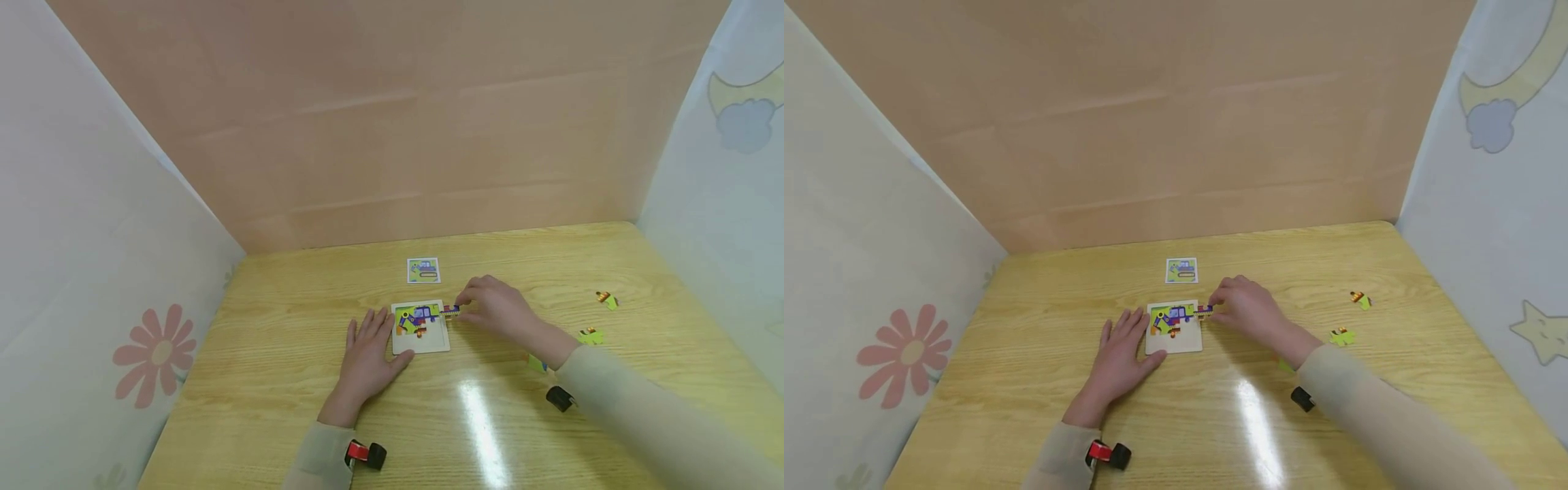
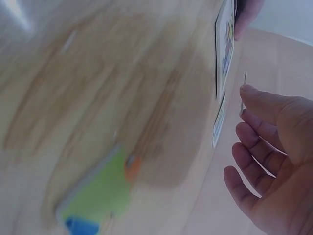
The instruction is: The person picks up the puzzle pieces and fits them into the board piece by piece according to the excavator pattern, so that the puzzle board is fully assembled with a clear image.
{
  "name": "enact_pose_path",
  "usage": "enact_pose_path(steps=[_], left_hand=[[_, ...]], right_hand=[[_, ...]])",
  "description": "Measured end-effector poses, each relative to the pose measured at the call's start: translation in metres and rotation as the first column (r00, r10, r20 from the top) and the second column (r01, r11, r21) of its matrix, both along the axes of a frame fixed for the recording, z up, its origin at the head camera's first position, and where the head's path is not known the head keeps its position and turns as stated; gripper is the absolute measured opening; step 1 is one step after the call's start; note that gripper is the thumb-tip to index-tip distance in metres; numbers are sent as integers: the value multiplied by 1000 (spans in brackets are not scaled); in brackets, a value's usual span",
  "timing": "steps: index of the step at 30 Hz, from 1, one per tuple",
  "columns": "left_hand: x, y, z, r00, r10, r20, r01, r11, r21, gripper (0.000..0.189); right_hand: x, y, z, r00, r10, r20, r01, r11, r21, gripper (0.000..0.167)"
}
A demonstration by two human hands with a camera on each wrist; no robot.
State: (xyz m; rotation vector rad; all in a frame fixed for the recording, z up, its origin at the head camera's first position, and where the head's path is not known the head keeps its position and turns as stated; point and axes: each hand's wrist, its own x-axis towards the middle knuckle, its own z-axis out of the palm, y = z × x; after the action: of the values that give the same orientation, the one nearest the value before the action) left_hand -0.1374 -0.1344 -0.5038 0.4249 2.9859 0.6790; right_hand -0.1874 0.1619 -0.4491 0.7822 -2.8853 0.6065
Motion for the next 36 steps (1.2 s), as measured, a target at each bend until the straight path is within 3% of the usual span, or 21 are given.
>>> enact_pose_path(steps=[13, 36], left_hand=[[2, 1, 2, 1000, -11, -12, 12, 1000, 9, 85], [3, 1, 3, 1000, -16, -24, 16, 1000, 27, 82]], right_hand=[[0, -29, -8, 999, 47, 6, -48, 998, 47, 21], [1, -42, -9, 998, 13, 56, -20, 991, 132, 25]])
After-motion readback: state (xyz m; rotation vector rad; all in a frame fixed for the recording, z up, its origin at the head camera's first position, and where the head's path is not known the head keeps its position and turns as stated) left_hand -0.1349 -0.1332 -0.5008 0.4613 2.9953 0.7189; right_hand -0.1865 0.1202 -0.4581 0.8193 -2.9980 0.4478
